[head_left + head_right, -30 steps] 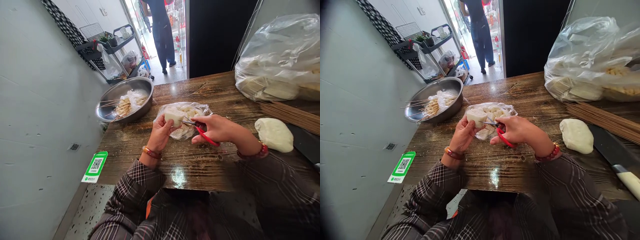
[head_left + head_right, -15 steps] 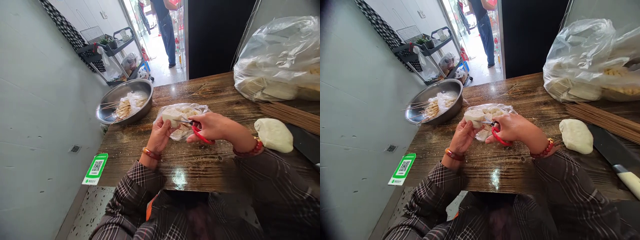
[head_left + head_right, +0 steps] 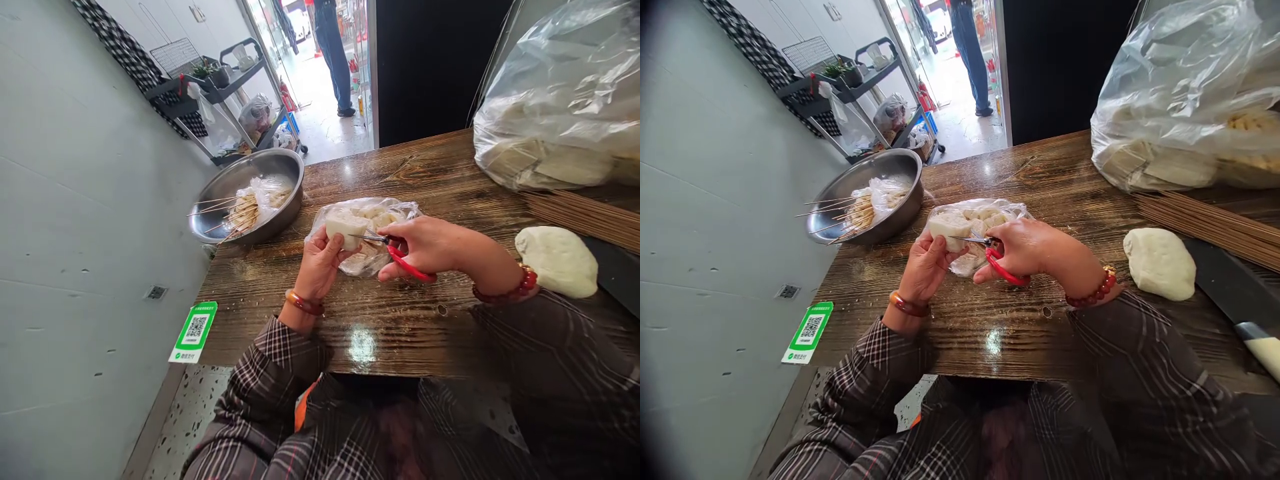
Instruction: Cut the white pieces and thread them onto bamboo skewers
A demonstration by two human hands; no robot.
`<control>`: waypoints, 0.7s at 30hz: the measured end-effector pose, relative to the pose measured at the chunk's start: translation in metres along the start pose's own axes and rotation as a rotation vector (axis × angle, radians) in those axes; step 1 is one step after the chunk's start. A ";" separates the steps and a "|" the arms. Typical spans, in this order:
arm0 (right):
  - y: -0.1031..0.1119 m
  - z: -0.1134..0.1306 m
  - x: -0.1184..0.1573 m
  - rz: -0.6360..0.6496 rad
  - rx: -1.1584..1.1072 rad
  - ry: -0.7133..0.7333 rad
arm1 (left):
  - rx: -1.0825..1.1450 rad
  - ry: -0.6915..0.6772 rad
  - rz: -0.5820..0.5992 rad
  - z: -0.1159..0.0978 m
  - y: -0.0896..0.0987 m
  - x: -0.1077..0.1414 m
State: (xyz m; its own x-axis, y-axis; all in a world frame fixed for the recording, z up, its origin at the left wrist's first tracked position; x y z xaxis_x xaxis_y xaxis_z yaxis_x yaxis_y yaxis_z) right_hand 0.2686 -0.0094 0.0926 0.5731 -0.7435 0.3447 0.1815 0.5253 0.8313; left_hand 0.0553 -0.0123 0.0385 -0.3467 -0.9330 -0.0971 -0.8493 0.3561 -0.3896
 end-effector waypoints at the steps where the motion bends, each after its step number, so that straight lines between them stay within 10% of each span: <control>1: 0.000 0.000 0.000 -0.004 0.000 0.005 | -0.005 -0.005 -0.002 0.000 0.000 0.000; 21: -0.018 -0.018 -0.009 -0.141 -0.113 0.166 | 0.002 -0.029 0.031 0.002 0.003 0.002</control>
State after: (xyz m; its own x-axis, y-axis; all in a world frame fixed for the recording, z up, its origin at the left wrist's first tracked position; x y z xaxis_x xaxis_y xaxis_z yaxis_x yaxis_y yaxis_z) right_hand 0.2744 -0.0050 0.0672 0.6577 -0.7394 0.1440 0.3520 0.4707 0.8090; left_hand 0.0528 -0.0128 0.0352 -0.3606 -0.9228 -0.1359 -0.8377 0.3845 -0.3878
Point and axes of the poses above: each hand's wrist, its own x-axis away from the middle knuckle, its own y-axis out of the back of the hand, z = x × y, the point moved 1 cm from there along -x, towards the middle knuckle, and after that the axes turned 12 degrees about z, right-handed, at the moved point
